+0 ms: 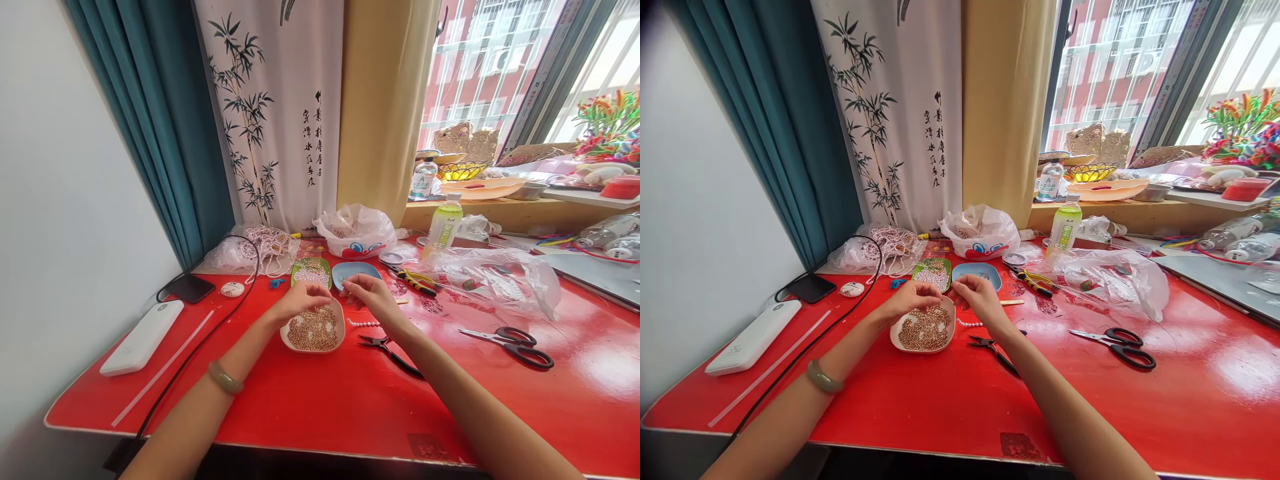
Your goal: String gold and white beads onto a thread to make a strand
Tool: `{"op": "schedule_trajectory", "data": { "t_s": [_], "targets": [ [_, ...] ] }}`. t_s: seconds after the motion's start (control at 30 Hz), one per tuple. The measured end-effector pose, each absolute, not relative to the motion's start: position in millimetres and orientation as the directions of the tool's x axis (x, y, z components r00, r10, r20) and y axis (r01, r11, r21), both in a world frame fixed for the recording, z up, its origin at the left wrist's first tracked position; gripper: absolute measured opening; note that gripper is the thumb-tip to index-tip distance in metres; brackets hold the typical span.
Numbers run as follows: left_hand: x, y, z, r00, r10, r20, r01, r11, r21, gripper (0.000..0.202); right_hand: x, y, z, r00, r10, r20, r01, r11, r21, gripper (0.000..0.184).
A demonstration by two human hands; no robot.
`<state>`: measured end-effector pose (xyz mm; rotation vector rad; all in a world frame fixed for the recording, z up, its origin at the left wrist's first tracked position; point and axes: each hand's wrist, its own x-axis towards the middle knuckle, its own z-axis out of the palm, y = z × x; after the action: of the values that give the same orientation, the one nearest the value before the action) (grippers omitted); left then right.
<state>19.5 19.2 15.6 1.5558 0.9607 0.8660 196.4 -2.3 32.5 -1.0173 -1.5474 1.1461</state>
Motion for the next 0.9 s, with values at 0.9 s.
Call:
{"op": "schedule_trajectory", "data": {
  "t_s": [0.9],
  "targets": [
    [45.5, -10.6, 30.2, 0.325, 0.928, 0.182, -0.19, -0.125, 0.974, 0.01, 205.2, -10.2, 47.9, -0.166, 0.924, 0.345, -0.276, 0.292, -0.916, 0.023]
  ]
}}
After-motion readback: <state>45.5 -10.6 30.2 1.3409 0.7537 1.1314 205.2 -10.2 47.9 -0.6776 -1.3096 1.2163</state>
